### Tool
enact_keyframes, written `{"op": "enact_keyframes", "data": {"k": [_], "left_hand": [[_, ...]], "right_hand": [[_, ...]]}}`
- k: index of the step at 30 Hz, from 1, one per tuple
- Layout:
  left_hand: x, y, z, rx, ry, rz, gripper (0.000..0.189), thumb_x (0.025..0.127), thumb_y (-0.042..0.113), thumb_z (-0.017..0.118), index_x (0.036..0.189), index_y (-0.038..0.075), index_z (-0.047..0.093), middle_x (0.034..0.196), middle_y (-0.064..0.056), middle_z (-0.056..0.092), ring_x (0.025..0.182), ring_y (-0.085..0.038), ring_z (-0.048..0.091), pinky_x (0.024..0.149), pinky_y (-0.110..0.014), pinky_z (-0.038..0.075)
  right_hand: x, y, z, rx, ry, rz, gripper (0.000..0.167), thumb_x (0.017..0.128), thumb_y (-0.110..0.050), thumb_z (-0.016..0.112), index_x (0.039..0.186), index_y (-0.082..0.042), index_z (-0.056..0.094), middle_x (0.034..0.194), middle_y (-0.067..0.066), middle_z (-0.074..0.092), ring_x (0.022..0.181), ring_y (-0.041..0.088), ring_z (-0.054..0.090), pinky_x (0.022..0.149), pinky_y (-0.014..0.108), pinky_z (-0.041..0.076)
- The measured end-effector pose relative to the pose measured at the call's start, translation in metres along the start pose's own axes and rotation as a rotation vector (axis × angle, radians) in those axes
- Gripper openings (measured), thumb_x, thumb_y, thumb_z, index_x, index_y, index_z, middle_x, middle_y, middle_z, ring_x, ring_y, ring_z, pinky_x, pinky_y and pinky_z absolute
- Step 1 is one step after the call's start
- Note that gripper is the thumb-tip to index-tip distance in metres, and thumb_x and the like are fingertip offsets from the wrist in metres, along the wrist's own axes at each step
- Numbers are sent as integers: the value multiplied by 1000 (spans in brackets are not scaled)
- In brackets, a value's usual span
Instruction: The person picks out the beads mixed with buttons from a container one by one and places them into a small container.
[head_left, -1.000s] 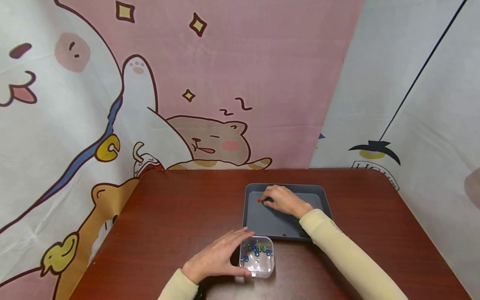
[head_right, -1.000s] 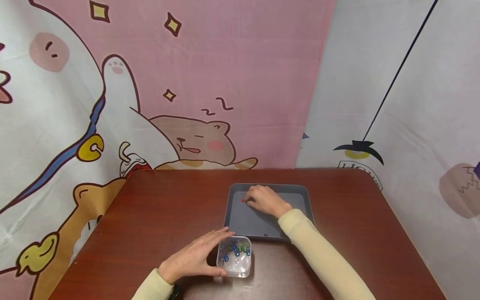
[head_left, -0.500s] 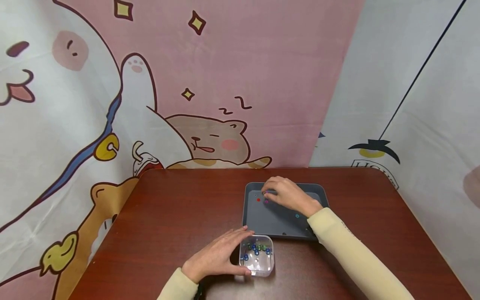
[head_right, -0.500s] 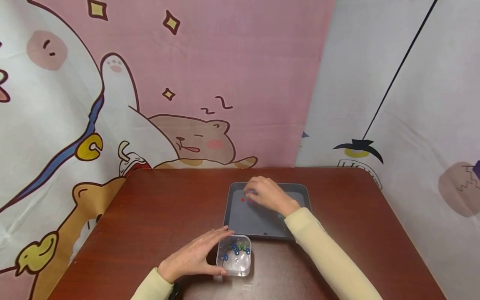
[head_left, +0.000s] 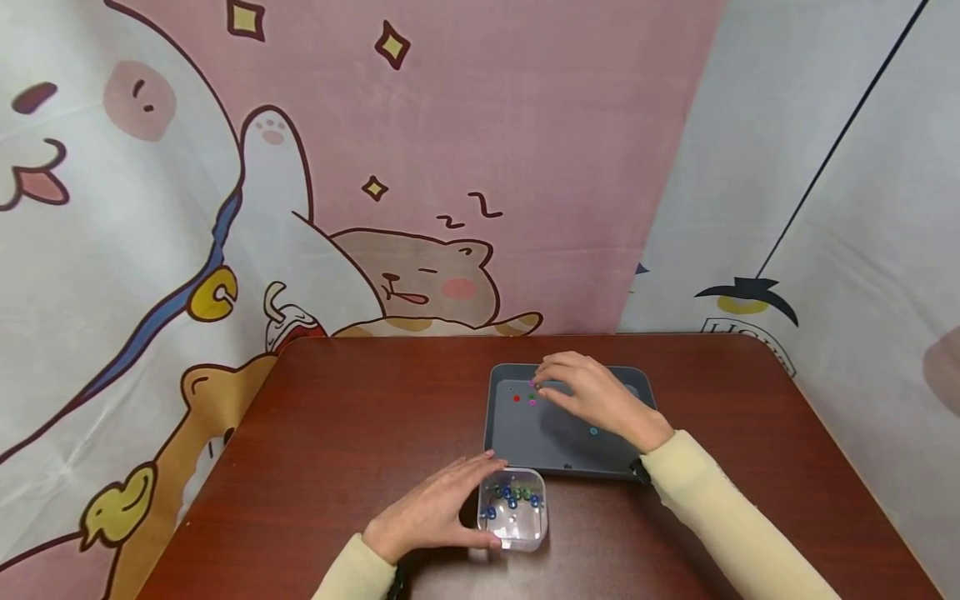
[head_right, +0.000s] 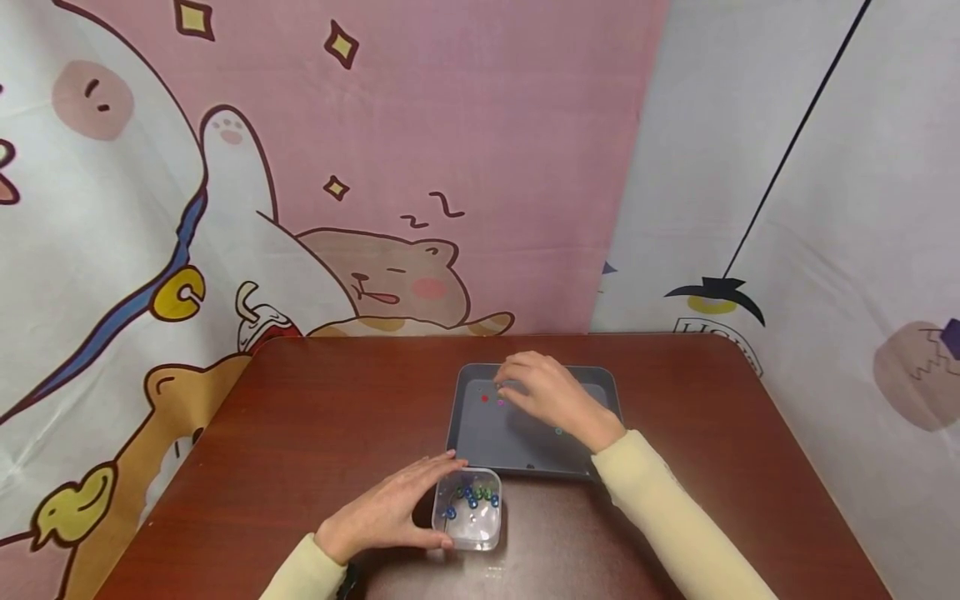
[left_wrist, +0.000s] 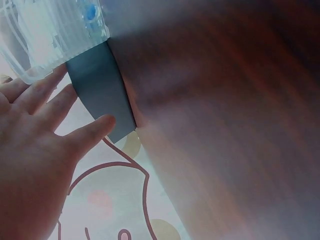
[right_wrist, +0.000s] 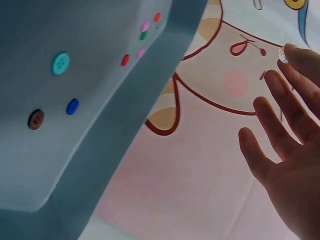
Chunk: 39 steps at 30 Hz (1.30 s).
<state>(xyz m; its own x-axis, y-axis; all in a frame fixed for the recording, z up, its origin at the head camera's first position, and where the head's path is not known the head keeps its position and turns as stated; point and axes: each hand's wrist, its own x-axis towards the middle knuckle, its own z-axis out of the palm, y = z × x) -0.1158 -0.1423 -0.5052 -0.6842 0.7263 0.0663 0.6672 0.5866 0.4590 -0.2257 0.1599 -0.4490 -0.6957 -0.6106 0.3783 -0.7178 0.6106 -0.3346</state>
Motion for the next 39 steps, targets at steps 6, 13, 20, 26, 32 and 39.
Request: {"op": "enact_keyframes", "data": {"k": [6,13,20,26,32,39], "left_hand": [[0,1,-1,5,0,-2,98,85,70,70,161,19,37,162,-11,42,148,-26,41,119,-52,38],[0,1,-1,0,-1,-8,97,85,70,71,161,19,37,162,-11,42,148,-27,42,118,-52,38],[1,1,-2,-7,-10,-11,98,85,69,71,160,16,38,162,-11,42,147,-27,42,117,-53,40],[1,2,-2,-1,-10,-14,98,85,70,71,160,16,38,162,-11,42,147,-27,42,118,-52,40],[0,2,-2,-6,-2,-8,97,86,69,71,160,17,38,162,-11,42,148,-27,42,118,-52,40],[-1,2,-2,8,11,4,96,86,69,71,160,18,38,161,-11,43,147,-27,43,118,-51,40]], "right_hand": [[-7,-12,-9,0,29,-24,20,93,-22,79,112,-15,79,123,2,70,121,25,63,102,50,54],[-18,-25,-12,20,63,-58,19,92,-20,80,111,-13,79,121,-2,71,125,25,61,103,52,52],[-30,-34,-8,18,96,-115,22,87,-17,84,108,-15,79,118,-3,72,123,24,63,102,50,54],[-38,-41,-3,42,130,-184,22,86,-17,85,107,-16,78,115,-4,72,123,25,63,101,49,54],[-43,-46,3,68,178,-244,26,101,-39,67,108,-17,78,115,-6,71,122,25,64,100,48,55],[-53,-54,9,86,174,-234,18,93,-27,80,109,-19,77,116,-5,71,122,23,63,97,49,56]]}}
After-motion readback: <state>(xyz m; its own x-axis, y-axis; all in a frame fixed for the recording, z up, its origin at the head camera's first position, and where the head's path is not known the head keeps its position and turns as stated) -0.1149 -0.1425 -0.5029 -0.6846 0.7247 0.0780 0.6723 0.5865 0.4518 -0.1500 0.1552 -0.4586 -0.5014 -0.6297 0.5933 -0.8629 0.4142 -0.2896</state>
